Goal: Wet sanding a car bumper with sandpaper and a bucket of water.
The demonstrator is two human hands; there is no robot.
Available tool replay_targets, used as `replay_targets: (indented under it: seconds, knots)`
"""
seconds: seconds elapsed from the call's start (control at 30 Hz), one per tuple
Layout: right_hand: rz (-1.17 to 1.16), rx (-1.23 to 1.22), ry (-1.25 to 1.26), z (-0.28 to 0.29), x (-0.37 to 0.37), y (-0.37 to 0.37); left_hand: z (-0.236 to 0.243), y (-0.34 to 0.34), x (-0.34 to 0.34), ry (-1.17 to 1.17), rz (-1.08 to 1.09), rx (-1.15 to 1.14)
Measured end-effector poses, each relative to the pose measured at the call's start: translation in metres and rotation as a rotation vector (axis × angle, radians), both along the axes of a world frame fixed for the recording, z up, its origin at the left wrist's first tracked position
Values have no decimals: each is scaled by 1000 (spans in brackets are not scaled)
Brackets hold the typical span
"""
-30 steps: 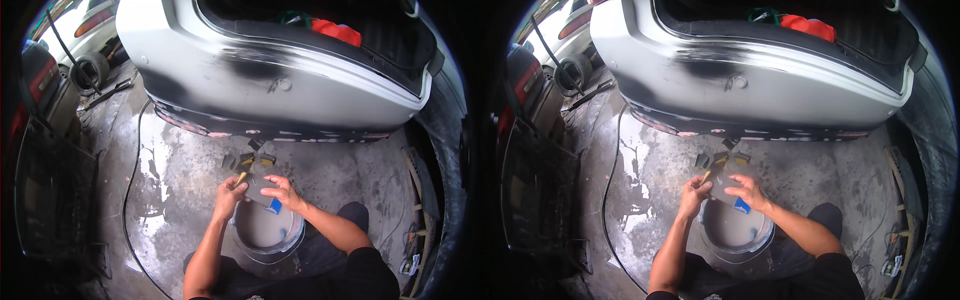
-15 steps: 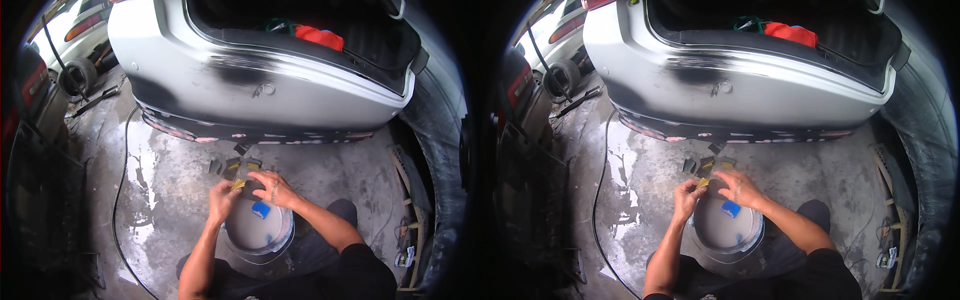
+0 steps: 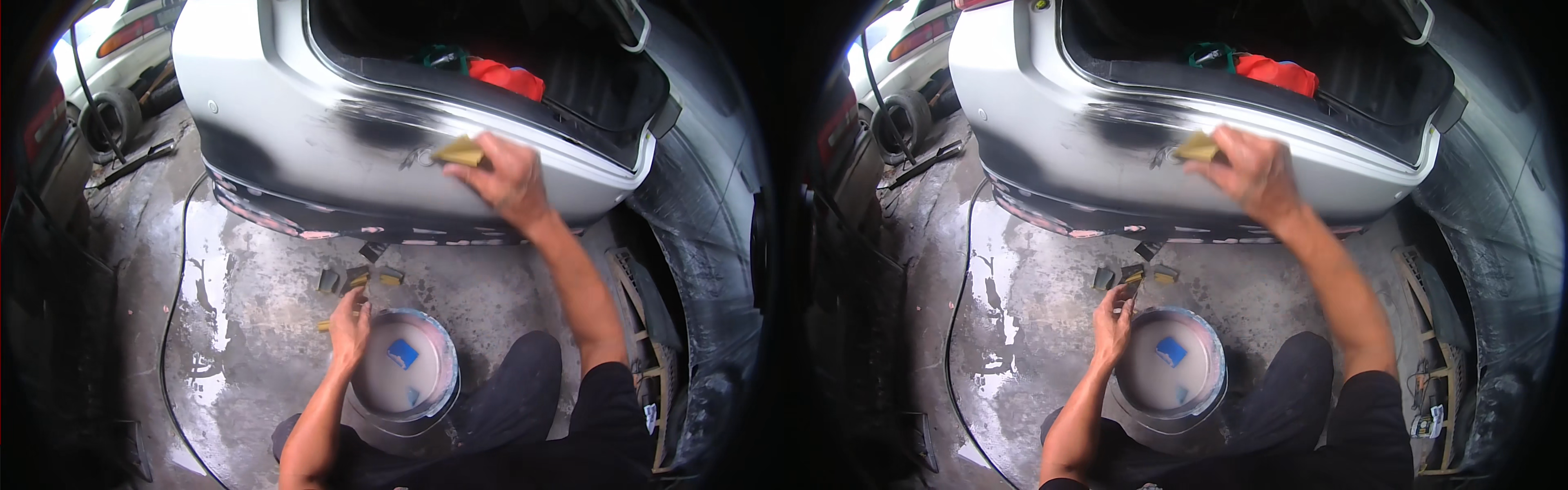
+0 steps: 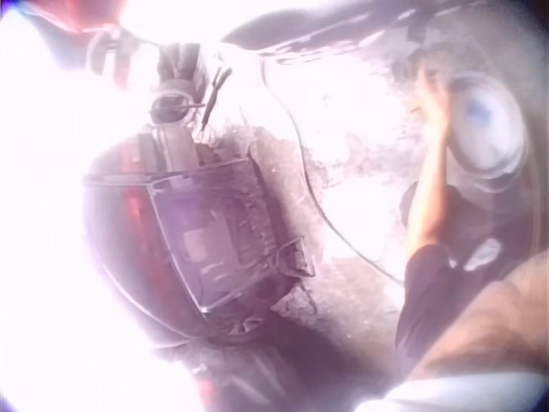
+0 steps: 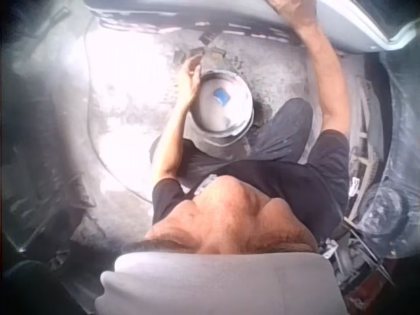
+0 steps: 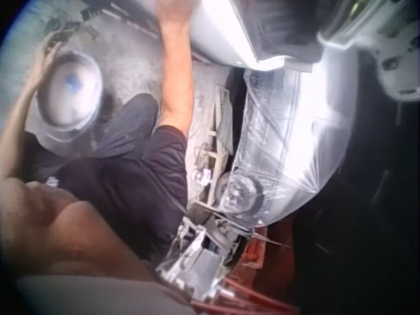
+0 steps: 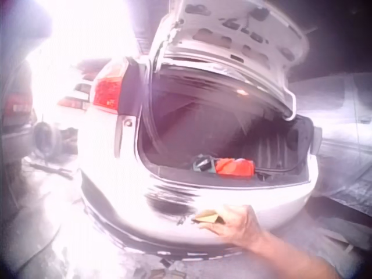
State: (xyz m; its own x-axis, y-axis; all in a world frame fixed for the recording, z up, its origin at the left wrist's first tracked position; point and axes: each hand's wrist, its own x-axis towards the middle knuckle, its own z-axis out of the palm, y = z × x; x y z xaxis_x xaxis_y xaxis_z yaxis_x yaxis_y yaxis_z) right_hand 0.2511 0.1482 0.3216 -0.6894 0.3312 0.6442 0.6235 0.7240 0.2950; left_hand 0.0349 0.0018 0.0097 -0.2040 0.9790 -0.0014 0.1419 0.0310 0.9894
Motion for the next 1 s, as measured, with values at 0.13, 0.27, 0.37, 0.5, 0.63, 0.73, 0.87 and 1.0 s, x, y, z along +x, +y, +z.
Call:
replay_targets:
  seconds: [0.13,0.27,0.37,0.5,0.63,0.73,0.87,1.0]
  knots:
    - [-1,-26,-102,41,-14,34,-21,11,9,343,26,61]
    - [84,-32,-98,35,-16,28,-45,8,7,483,-58,-84]
    - [11,-29,-48,33,-10,33,-50,13,17,478,-121,-125]
    - [7,23,-231,37,-60,36,-45,21,20,459,-160,-235]
    - [94,-3,-166,40,-19,36,-41,16,16,427,-136,-221]
    - [4,-70,-81,36,-17,37,-52,20,17,401,-136,-172]
    - [95,-19,-186,43,-65,45,-52,19,16,410,-147,-199]
    - [-39,-143,-49,46,-3,26,-51,19,16,389,-110,-166]
